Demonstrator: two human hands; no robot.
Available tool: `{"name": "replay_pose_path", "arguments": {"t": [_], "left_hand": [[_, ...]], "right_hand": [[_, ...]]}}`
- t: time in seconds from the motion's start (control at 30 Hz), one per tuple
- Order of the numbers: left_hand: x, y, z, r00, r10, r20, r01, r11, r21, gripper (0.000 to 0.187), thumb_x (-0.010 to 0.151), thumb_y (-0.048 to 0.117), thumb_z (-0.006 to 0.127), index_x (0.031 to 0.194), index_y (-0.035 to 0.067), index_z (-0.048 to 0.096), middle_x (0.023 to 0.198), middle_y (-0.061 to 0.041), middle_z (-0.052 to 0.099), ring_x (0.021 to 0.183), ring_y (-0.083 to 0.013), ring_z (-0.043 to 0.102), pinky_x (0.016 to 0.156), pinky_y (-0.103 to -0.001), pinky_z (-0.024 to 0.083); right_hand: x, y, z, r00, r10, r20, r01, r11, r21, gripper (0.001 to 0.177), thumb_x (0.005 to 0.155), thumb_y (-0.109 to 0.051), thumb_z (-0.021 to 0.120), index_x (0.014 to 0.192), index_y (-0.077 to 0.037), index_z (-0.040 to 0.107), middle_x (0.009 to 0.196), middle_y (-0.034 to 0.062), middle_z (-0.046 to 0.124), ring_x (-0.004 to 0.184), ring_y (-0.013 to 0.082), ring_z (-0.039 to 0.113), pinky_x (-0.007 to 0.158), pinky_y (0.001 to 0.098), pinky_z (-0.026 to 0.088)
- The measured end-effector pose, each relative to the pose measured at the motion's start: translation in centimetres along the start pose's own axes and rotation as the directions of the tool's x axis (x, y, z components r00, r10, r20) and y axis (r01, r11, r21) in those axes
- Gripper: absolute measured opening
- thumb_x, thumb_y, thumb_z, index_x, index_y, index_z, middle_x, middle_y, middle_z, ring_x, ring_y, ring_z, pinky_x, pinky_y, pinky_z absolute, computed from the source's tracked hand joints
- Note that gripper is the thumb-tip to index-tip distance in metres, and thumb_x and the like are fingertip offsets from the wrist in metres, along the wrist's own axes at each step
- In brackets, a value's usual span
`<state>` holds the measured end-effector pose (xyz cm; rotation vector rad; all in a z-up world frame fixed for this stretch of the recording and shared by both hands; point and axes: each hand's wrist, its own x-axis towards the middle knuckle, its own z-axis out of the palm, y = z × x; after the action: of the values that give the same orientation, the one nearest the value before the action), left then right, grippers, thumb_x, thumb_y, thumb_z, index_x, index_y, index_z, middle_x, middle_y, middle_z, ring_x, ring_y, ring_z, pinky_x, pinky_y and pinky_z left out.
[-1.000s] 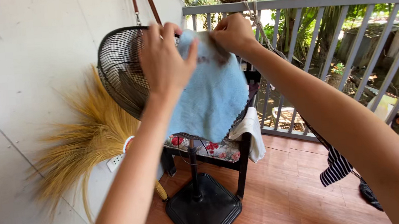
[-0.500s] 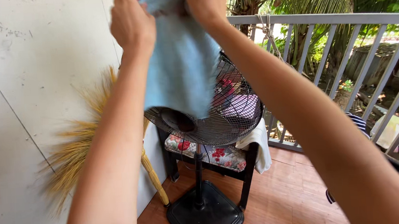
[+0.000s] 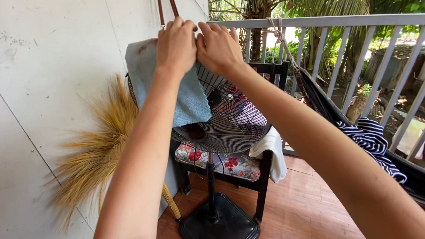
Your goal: The person disassembles a standing fan on a balcony by removing the front grille and the fan blades. They then use a blue cloth to wipe the fan blades and the interior of the grille before reassembling the fan.
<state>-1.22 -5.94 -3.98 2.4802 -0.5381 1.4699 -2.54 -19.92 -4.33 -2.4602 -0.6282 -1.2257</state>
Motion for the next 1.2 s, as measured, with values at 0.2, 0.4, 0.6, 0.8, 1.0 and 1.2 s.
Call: {"name": "replay_pose_path", "arguments": {"t": [0.2,0.4,0.6,0.8,1.0,1.2], "left_hand": [[-3.4,4.2,0.7,0.968,0.223,-0.113,-0.232,0.969,-0.082,0.024,0.100,0.011,0.057,0.120,0.004,0.069,0.117,-0.013,0.067,0.112,-0.0293,0.064,0.102,-0.044,0.047],[-6.8,6.8,1.8,0.907,0.395,-0.148,-0.408,0.911,-0.067,0.025,0.095,0.016,0.063,0.116,0.005,0.069,0.118,-0.012,0.066,0.121,-0.0296,0.059,0.117,-0.047,0.037],[-8.3,8.7,3.7,0.857,0.500,-0.126,-0.512,0.853,-0.098,0.027,0.093,0.019,0.065,0.116,0.007,0.071,0.120,-0.012,0.066,0.125,-0.0287,0.056,0.121,-0.047,0.030],[-8.4,10.7,5.3,0.888,0.459,0.026,-0.455,0.885,-0.102,0.019,0.091,0.019,0.070,0.105,0.008,0.075,0.110,-0.008,0.066,0.117,-0.0264,0.059,0.123,-0.047,0.028],[-8.1,12.5,6.4,0.934,0.342,0.105,-0.336,0.939,-0.070,0.011,0.089,0.023,0.077,0.090,0.012,0.078,0.103,-0.006,0.064,0.112,-0.0260,0.057,0.126,-0.049,0.021],[-8.0,12.5,6.8,0.949,0.307,0.066,-0.305,0.951,-0.039,0.010,0.089,0.024,0.079,0.083,0.016,0.078,0.100,-0.005,0.060,0.112,-0.0259,0.054,0.128,-0.049,0.017]], "right_hand": [[-6.0,2.2,0.4,0.966,0.168,-0.198,-0.165,0.986,0.031,0.054,0.101,-0.030,0.041,0.148,-0.004,0.045,0.142,0.0185,0.054,0.134,0.0333,0.048,0.114,0.0624,0.021],[-12.1,3.6,4.2,0.893,0.202,-0.402,-0.181,0.979,0.088,0.056,0.108,-0.034,0.038,0.156,-0.003,0.038,0.150,0.0185,0.051,0.137,0.0312,0.046,0.114,0.0491,0.027],[-16.9,3.4,6.5,0.794,0.330,-0.511,-0.272,0.944,0.187,0.052,0.109,-0.028,0.040,0.157,-0.010,0.041,0.150,0.0153,0.052,0.138,0.0332,0.047,0.115,0.0480,0.030],[-19.5,6.2,4.0,0.866,0.324,-0.382,-0.253,0.941,0.224,0.047,0.099,-0.016,0.051,0.146,-0.014,0.051,0.136,0.0135,0.062,0.119,0.0366,0.062,0.099,0.0479,0.050],[-20.9,9.0,2.5,0.954,0.182,-0.238,-0.133,0.969,0.207,0.058,0.087,-0.006,0.057,0.144,-0.007,0.050,0.120,0.0193,0.064,0.107,0.0413,0.063,0.084,0.0490,0.053],[-19.3,13.0,3.9,0.905,0.379,-0.194,-0.225,0.813,0.537,0.026,0.087,-0.006,0.070,0.113,-0.008,0.072,0.091,0.0080,0.077,0.085,0.0204,0.078,0.079,0.0324,0.061]]}}
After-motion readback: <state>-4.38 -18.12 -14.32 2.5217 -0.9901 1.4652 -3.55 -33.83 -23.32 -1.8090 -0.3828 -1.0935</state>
